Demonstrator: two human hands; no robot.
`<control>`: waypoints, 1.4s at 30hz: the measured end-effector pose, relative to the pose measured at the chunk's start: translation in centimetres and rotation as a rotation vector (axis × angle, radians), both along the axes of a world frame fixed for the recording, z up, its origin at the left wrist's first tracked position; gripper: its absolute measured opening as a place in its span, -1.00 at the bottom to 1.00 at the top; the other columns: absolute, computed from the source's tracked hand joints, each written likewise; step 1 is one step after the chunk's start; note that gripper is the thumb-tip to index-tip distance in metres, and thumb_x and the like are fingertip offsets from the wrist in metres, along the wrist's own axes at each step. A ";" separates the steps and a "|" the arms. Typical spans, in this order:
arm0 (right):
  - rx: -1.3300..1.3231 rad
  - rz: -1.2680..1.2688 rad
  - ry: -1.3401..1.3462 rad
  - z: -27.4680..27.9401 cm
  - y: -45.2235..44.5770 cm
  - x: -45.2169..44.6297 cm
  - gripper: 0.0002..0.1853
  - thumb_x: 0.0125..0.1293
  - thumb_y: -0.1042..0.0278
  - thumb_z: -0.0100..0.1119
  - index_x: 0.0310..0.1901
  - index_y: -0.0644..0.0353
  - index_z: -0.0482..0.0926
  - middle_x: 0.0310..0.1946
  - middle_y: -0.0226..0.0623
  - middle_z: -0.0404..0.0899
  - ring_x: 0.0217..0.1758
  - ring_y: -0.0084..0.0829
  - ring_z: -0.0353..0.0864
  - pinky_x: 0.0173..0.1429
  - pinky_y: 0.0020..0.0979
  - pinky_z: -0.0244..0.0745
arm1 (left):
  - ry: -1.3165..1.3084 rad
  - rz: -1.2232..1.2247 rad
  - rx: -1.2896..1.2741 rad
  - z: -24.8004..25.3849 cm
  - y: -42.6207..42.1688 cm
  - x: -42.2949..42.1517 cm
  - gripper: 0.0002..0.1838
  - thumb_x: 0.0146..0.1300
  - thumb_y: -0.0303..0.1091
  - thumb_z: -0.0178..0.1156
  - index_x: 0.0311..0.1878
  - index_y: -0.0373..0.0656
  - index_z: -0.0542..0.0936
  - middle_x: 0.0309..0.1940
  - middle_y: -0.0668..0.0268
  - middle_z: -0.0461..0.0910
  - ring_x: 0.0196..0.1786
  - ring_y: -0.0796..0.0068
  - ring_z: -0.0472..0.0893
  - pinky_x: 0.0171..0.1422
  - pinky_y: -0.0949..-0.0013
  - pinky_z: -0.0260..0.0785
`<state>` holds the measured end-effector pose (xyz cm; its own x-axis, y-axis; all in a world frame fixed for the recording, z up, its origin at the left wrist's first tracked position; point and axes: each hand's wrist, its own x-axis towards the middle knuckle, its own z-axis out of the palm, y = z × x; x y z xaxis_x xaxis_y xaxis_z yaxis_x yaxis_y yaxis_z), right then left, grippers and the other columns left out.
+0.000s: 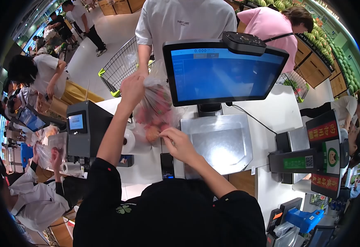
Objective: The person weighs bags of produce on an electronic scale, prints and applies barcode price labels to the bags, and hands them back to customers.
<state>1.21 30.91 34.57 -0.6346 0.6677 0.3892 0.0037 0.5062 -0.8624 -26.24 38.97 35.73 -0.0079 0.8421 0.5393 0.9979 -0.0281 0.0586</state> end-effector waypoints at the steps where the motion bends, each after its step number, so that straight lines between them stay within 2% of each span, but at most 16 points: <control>1: -0.038 0.027 -0.030 -0.1 0.2 0.2 -0.86 0.27 0.58 0.06 -0.17 0.28 0.57 -0.26 -0.16 0.59 -0.23 -0.19 0.61 -0.16 -0.35 0.51 | 0.244 0.041 -0.036 0.5 0.0 -0.4 -0.83 0.12 -0.41 0.10 -0.25 -0.10 0.64 -0.31 0.21 0.62 -0.17 0.18 0.57 -0.05 0.17 0.36; 2: -0.039 0.026 -0.030 -0.4 0.5 0.4 -0.86 0.27 0.58 0.06 -0.17 0.28 0.57 -0.26 -0.16 0.59 -0.23 -0.19 0.61 -0.16 -0.35 0.51 | 0.331 0.068 -0.079 0.5 0.2 -0.9 -0.82 0.08 -0.36 0.10 -0.27 -0.02 0.64 -0.26 0.36 0.57 -0.05 0.33 0.50 0.08 0.24 0.24; 6: -0.083 -0.001 -0.195 -4.6 2.3 0.8 -0.83 0.27 0.49 0.09 -0.14 0.29 0.60 -0.22 -0.12 0.61 -0.29 -0.22 0.61 -0.22 -0.36 0.48 | 0.366 0.094 -0.098 0.0 0.4 -2.1 -0.83 0.10 -0.32 0.11 -0.29 0.00 0.66 -0.09 0.50 0.46 0.12 0.46 0.36 0.31 0.17 0.00; 11: -0.111 -0.203 -0.394 -12.7 5.5 -0.5 -0.67 0.22 0.37 0.17 0.01 0.31 0.52 -0.16 0.02 0.58 -0.21 -0.03 0.61 -0.12 -0.23 0.52 | 0.330 0.061 -0.006 -0.2 1.3 -2.1 -0.85 0.12 -0.35 0.11 -0.27 -0.01 0.64 -0.07 0.45 0.46 0.15 0.44 0.38 0.37 0.10 -0.02; 13: 0.139 -0.489 -0.260 -14.7 6.6 -2.7 -0.45 0.10 0.32 0.27 0.15 0.28 0.44 -0.11 0.16 0.56 -0.06 0.08 0.59 0.11 -0.14 0.48 | 0.340 0.042 0.030 0.6 1.7 -1.9 -0.87 0.13 -0.36 0.11 -0.29 -0.04 0.63 -0.08 0.44 0.47 0.16 0.43 0.40 0.37 0.07 -0.01; 17: 0.205 -0.634 -0.223 -15.5 10.0 -6.8 -0.33 0.02 0.26 0.34 0.17 0.36 0.36 -0.06 0.22 0.51 0.06 0.15 0.53 0.13 -0.08 0.46 | 0.235 0.089 -0.011 3.0 2.7 -2.6 -0.70 0.09 -0.43 0.11 -0.07 0.01 0.60 0.03 0.41 0.46 0.25 0.35 0.36 0.38 0.08 -0.01; 19: -0.239 -0.472 -0.572 -15.2 11.7 -8.2 -0.30 -0.06 0.27 0.37 0.16 0.33 0.37 -0.02 0.22 0.51 0.08 0.15 0.52 0.14 -0.08 0.47 | 0.219 0.131 -0.031 3.6 2.9 -3.6 -0.62 0.07 -0.44 0.12 0.01 0.01 0.58 0.06 0.39 0.47 0.26 0.30 0.37 0.37 0.08 0.00; 21: -0.270 -0.426 -0.677 -16.4 12.6 -9.4 -0.48 0.04 0.32 0.26 0.07 0.30 0.44 -0.11 0.25 0.55 0.02 0.19 0.54 0.09 -0.03 0.47 | 0.074 0.148 0.079 3.9 3.0 -4.5 -0.55 0.15 -0.38 0.13 0.17 0.01 0.51 0.16 0.32 0.46 0.26 0.23 0.39 0.33 0.05 0.09; 24: -0.102 -0.201 -0.532 -18.9 13.0 -11.7 -0.78 0.25 0.38 -0.06 -0.18 0.28 0.54 -0.38 0.22 0.55 -0.18 0.22 0.56 -0.06 0.10 0.42 | 0.074 0.180 0.149 6.1 0.7 -3.3 -0.56 0.25 -0.31 0.14 0.22 -0.09 0.48 0.15 0.18 0.49 0.18 0.11 0.47 0.23 0.06 0.26; 27: -0.040 -0.240 -0.272 -15.6 10.6 -12.3 -0.77 0.24 0.31 -0.01 -0.19 0.27 0.54 -0.42 0.15 0.57 -0.25 0.16 0.58 -0.11 0.09 0.42 | -0.270 0.089 0.053 8.3 -5.3 0.7 -0.66 0.29 -0.35 0.14 0.10 -0.25 0.53 0.00 0.01 0.55 0.02 -0.06 0.56 0.11 0.13 0.41; 29: -0.011 -0.205 -0.261 -15.1 9.7 -12.4 -0.79 0.25 0.31 0.01 -0.22 0.25 0.54 -0.44 0.12 0.56 -0.27 0.12 0.58 -0.17 0.04 0.42 | -0.432 0.051 0.068 5.6 -9.7 3.4 -0.74 0.26 -0.35 0.15 -0.02 -0.22 0.54 -0.15 0.06 0.59 -0.11 0.01 0.59 -0.05 0.10 0.45; 31: 0.113 -0.196 -0.166 -12.8 8.5 -12.3 -0.82 0.23 0.36 0.03 -0.25 0.23 0.56 -0.46 0.07 0.56 -0.30 0.08 0.58 -0.19 -0.04 0.43 | -0.790 0.068 -0.218 2.6 -14.1 6.5 -0.81 0.28 -0.36 0.15 -0.08 -0.20 0.57 -0.22 0.10 0.60 -0.23 0.10 0.59 -0.12 0.21 0.45; 34: 0.181 -0.239 0.075 -11.0 7.5 -12.3 -0.84 0.24 0.41 0.03 -0.30 0.27 0.59 -0.46 0.03 0.56 -0.36 0.03 0.56 -0.25 -0.16 0.41 | -1.158 0.014 -0.249 -3.5 -20.1 11.9 -0.76 0.30 -0.39 0.15 0.00 -0.22 0.59 -0.27 0.15 0.60 -0.30 0.37 0.60 -0.24 0.37 0.44; 36: 0.141 -0.209 0.143 -9.3 5.8 -11.8 -0.86 0.19 0.45 0.05 -0.35 0.33 0.58 -0.50 -0.03 0.54 -0.40 -0.04 0.53 -0.30 -0.19 0.39 | -1.328 0.044 -0.344 -5.4 -23.1 14.7 -0.75 0.32 -0.44 0.14 0.04 -0.22 0.59 -0.11 0.23 0.62 -0.18 0.51 0.61 -0.13 0.46 0.46; 39: 0.225 -0.175 0.145 -7.7 3.5 -10.3 -0.89 0.12 0.46 0.10 -0.37 0.31 0.57 -0.47 -0.11 0.55 -0.42 -0.08 0.52 -0.33 -0.18 0.37 | -1.696 0.066 -0.436 -11.6 -26.6 15.7 -0.51 0.36 -0.41 0.11 0.34 -0.21 0.32 0.16 0.13 0.46 -0.03 0.36 0.60 -0.01 0.39 0.51; 42: 0.617 -0.324 0.205 -6.5 2.3 -6.7 -0.90 0.01 0.51 0.12 -0.39 0.28 0.55 -0.42 -0.11 0.56 -0.46 -0.06 0.52 -0.36 -0.18 0.38 | -1.771 0.205 -0.335 -16.6 -27.0 14.9 -0.44 0.42 -0.19 0.10 0.35 -0.23 0.20 0.08 0.10 0.48 -0.15 0.39 0.63 -0.07 0.32 0.53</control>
